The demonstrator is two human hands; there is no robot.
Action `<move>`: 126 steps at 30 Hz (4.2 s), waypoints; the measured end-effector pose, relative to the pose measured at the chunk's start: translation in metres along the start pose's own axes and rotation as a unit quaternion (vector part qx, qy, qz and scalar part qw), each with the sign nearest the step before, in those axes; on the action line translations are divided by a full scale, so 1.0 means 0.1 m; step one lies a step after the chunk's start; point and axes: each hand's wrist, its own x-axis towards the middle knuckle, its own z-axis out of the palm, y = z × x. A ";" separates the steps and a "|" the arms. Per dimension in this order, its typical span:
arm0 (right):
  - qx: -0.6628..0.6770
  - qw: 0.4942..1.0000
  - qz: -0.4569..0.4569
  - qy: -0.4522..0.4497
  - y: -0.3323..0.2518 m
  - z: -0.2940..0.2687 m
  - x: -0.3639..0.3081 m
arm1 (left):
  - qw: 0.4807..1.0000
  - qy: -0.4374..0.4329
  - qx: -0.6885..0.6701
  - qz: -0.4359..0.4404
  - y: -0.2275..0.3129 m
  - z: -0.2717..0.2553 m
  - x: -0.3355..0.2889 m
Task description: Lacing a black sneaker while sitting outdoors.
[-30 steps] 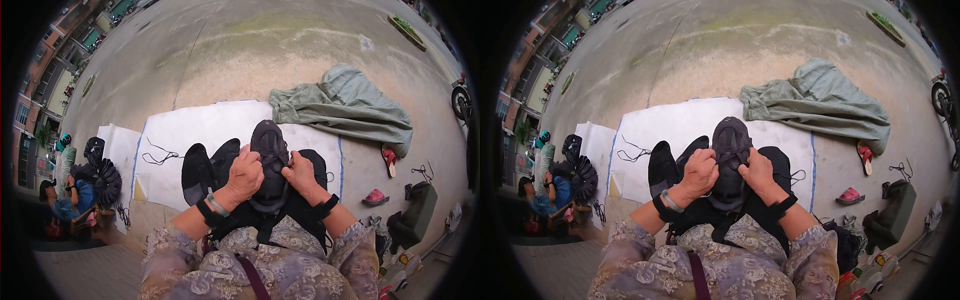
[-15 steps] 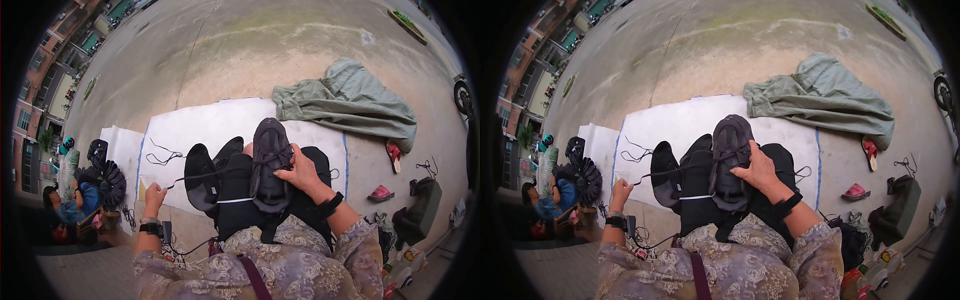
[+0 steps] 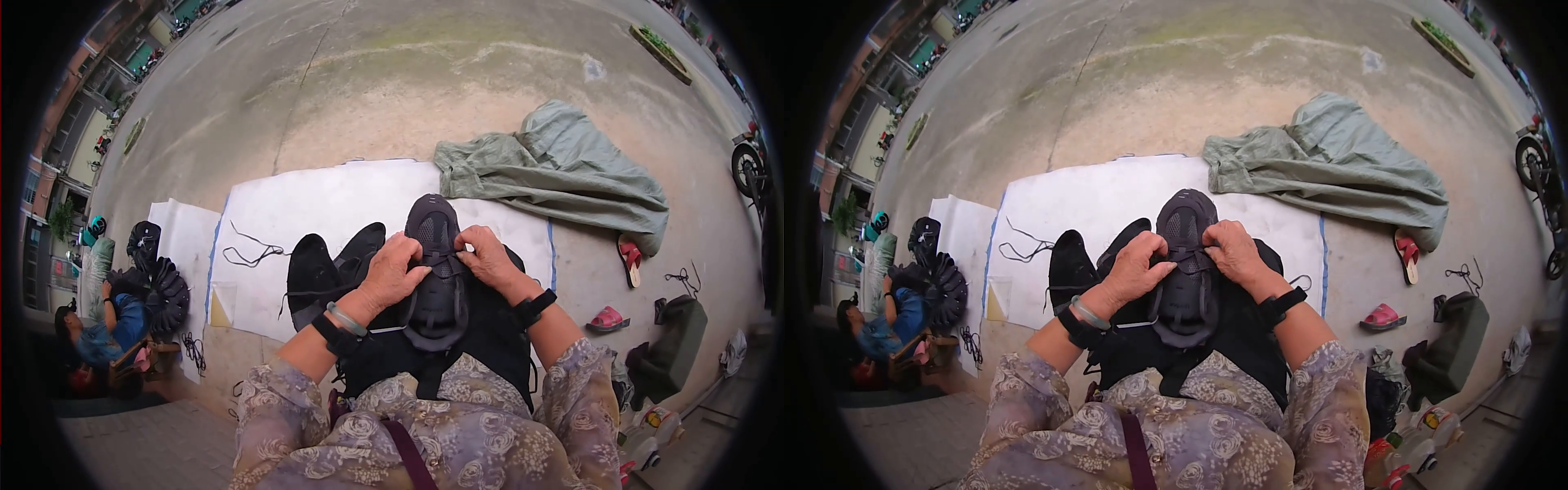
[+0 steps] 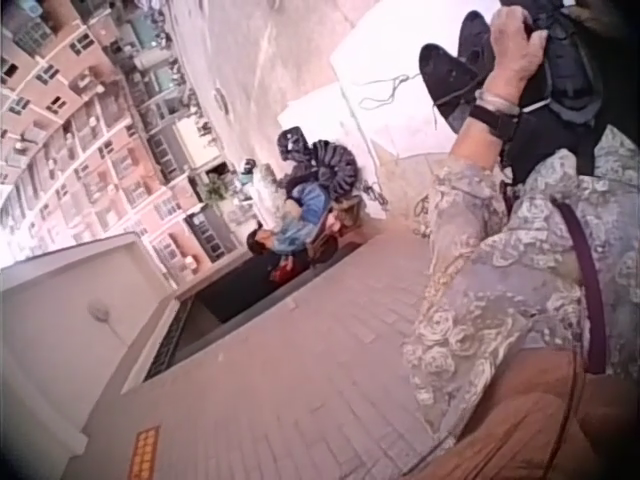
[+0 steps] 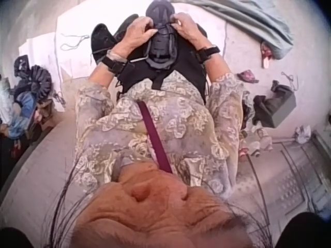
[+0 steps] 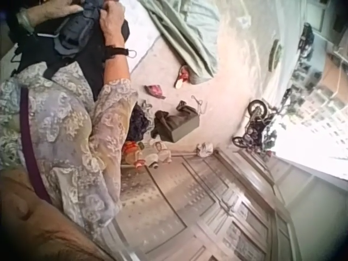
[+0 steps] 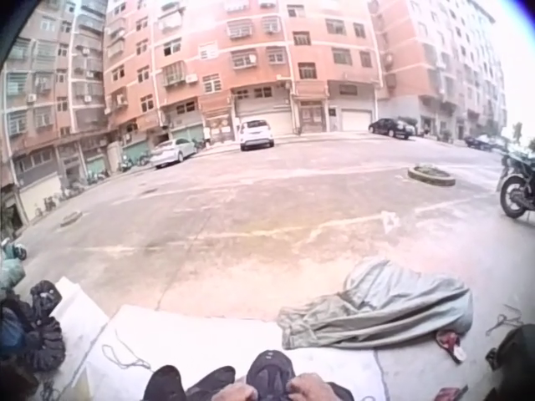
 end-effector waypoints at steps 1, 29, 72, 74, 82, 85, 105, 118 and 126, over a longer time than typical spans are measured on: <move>-0.008 0.999 -0.031 0.001 0.03 -0.02 0.01 | 1.000 -0.003 0.002 0.001 0.00 0.02 0.00; 0.504 0.844 0.182 -0.013 -0.16 -0.10 -0.01 | 0.865 -0.197 -0.297 -0.354 -0.04 -1.63 -1.21; -0.004 0.998 0.041 0.055 -0.35 -0.53 -0.77 | 0.907 0.002 -0.281 -0.314 -0.18 -2.04 -1.49; -0.013 0.997 0.074 0.029 -0.39 -0.69 -0.78 | 0.952 0.020 -0.085 -0.292 -0.46 -2.12 -1.66; -0.315 0.945 0.081 0.040 0.30 -1.77 -1.77 | 0.926 0.006 0.291 -0.240 -0.66 -2.39 -2.12; -0.392 0.907 0.124 0.089 0.57 -2.33 -2.36 | 0.864 -0.031 0.410 -0.291 -0.85 -2.70 -2.47; -0.604 0.711 0.297 0.205 0.33 -5.65 -4.45 | 0.841 0.217 0.184 -0.459 -1.04 -5.20 -3.96; -0.127 0.971 0.187 0.076 -0.46 -2.45 -1.39 | 0.856 0.180 0.458 -0.161 -0.19 -2.97 -1.28; -0.370 0.919 0.047 -0.129 -0.79 -1.61 -0.78 | 0.885 0.037 0.457 0.084 0.50 -1.87 -0.40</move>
